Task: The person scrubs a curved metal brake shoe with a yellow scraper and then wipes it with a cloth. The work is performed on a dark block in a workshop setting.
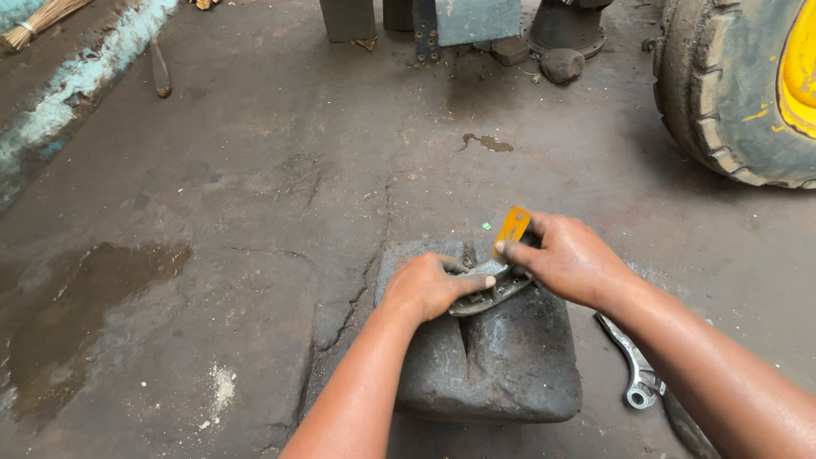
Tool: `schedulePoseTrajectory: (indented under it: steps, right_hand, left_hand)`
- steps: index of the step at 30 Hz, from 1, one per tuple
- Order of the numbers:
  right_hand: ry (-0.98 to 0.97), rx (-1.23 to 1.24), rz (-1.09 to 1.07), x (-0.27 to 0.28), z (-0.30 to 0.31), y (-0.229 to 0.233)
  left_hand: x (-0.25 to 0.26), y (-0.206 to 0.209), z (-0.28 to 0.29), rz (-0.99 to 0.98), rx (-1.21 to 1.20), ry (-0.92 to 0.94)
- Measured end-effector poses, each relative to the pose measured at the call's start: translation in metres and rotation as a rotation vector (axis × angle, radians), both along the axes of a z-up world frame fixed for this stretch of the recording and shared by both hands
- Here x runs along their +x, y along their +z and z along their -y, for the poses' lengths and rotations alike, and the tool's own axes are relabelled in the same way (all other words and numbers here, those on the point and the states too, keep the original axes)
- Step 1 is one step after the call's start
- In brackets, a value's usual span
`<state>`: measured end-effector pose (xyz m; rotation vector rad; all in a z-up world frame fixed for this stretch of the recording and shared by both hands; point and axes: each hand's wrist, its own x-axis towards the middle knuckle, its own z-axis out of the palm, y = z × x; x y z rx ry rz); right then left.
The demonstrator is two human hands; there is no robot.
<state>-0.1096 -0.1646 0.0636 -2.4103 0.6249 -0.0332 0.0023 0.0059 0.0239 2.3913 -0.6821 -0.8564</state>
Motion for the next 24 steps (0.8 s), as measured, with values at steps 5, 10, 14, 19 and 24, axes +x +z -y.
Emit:
schedulePoseTrajectory:
  steps: [5,10,14,19,24]
  right_hand:
    - [-0.101,-0.246,-0.14,0.002,0.014,0.007]
    - [-0.018,-0.203,-0.228,-0.001,0.0,-0.02]
    - [-0.017,-0.346,-0.237,-0.002,0.011,-0.023]
    - [-0.019,0.021,-0.165,-0.016,0.061,-0.042]
    - [-0.248,0.231,-0.069,-0.038,0.096,-0.081]
  left_hand:
    - [0.01,-0.01,0.002,-0.012,-0.01,-0.078]
    - [0.006,-0.006,0.007,0.095,0.096,-0.181]
    - [-0.001,0.004,0.007,0.149,0.062,-0.173]
    - [-0.005,0.013,0.012,0.213,0.088,-0.197]
    - [-0.006,0.014,0.011,0.232,0.097,-0.196]
